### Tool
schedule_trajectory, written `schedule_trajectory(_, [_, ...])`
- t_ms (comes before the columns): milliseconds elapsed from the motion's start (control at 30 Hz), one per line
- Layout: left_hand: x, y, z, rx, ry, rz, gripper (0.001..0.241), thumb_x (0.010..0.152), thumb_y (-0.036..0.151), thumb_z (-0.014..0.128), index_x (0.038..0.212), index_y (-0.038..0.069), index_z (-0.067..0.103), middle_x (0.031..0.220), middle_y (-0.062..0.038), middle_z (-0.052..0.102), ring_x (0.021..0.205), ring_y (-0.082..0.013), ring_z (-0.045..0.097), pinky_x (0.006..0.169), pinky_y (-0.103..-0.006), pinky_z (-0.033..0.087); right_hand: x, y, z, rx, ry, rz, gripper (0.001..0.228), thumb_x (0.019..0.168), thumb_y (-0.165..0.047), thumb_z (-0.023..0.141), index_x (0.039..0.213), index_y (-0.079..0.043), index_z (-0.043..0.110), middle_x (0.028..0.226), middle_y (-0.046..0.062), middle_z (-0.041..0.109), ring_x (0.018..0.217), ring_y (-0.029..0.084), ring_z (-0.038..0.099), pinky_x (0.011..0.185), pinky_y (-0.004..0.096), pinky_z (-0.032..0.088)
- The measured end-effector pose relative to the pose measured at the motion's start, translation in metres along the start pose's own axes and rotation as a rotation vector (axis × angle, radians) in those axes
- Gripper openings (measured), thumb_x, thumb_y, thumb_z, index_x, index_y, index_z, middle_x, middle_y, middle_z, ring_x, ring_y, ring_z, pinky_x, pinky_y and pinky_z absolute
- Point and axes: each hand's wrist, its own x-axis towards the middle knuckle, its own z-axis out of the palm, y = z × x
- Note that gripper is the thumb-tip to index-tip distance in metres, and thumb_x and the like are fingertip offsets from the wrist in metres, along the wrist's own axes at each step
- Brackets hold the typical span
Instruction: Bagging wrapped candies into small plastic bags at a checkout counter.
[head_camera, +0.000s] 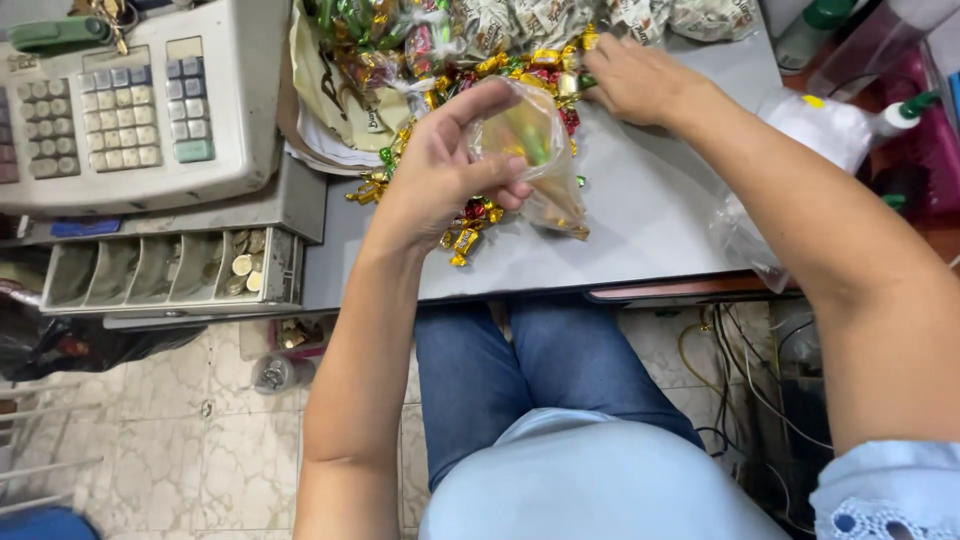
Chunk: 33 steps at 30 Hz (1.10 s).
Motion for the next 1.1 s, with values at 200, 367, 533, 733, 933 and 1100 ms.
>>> schedule_trajectory(200, [0.008,-0.001,0.003,0.0,-0.019,-0.019,0.064,0.084,-0.004,0.077,0.141,-0.005,0.049,0.149,-0.019,0.047,0.068,-0.0245,0.073,0.058,-0.0257,0.065,-0.021,0.008,-0.025,0.075,-0.114,0.165,0.022,0.088,0.007,0.045,0.109,0.005,0.052,0.109,0.028,0.062,0.093,0.046,0.065,0.072,0.057,0.054])
schedule_trajectory(367, [0.019,-0.008,0.002,-0.047,-0.039,0.004,0.064,0.084,-0.01,0.076,0.141,-0.007,0.048,0.147,-0.02,0.048,0.069,-0.0286,0.074,0.058,-0.0293,0.067,-0.046,0.007,-0.081,0.309,0.185,0.035,0.029,0.109,-0.015,0.061,0.13,0.004,0.056,0.115,0.034,0.065,0.103,0.053,0.059,0.085,0.055,0.042])
schedule_trajectory(533, [0.03,-0.006,0.017,0.048,-0.077,-0.01,0.068,0.084,-0.006,0.076,0.145,-0.009,0.045,0.149,-0.02,0.053,0.067,-0.0261,0.076,0.054,-0.0261,0.066,-0.079,-0.096,-0.188,1.139,-0.014,-0.266,0.027,0.107,-0.006,0.048,0.133,0.002,0.047,0.12,0.018,0.066,0.107,0.024,0.066,0.058,0.03,0.057])
schedule_trajectory(733, [0.033,-0.007,0.019,0.059,-0.009,-0.037,0.059,0.084,-0.009,0.075,0.139,-0.006,0.053,0.143,-0.017,0.057,0.068,-0.0273,0.078,0.055,-0.0283,0.068,-0.064,-0.125,-0.219,0.299,-0.052,-0.275,0.04,0.09,-0.031,0.075,0.121,-0.005,0.069,0.094,0.014,0.075,0.073,0.032,0.071,0.068,0.046,0.05])
schedule_trajectory(933, [0.018,0.001,0.019,0.031,-0.013,-0.019,0.076,0.083,-0.007,0.075,0.15,-0.008,0.039,0.16,-0.026,0.04,0.067,-0.0256,0.077,0.056,-0.0253,0.067,-0.037,-0.038,-0.152,0.343,0.078,0.287,0.064,0.111,-0.064,0.067,0.087,-0.005,0.059,0.071,0.008,0.051,0.062,0.024,0.047,0.052,0.043,0.033])
schedule_trajectory(1100, [0.008,0.021,0.036,0.007,-0.057,0.053,0.072,0.084,-0.003,0.077,0.147,-0.008,0.043,0.16,-0.025,0.04,0.071,-0.0245,0.078,0.055,-0.0225,0.064,-0.012,0.005,-0.071,0.254,0.004,-0.042,0.066,0.087,-0.03,0.066,0.144,0.002,0.056,0.137,0.027,0.061,0.122,0.043,0.058,0.1,0.051,0.044])
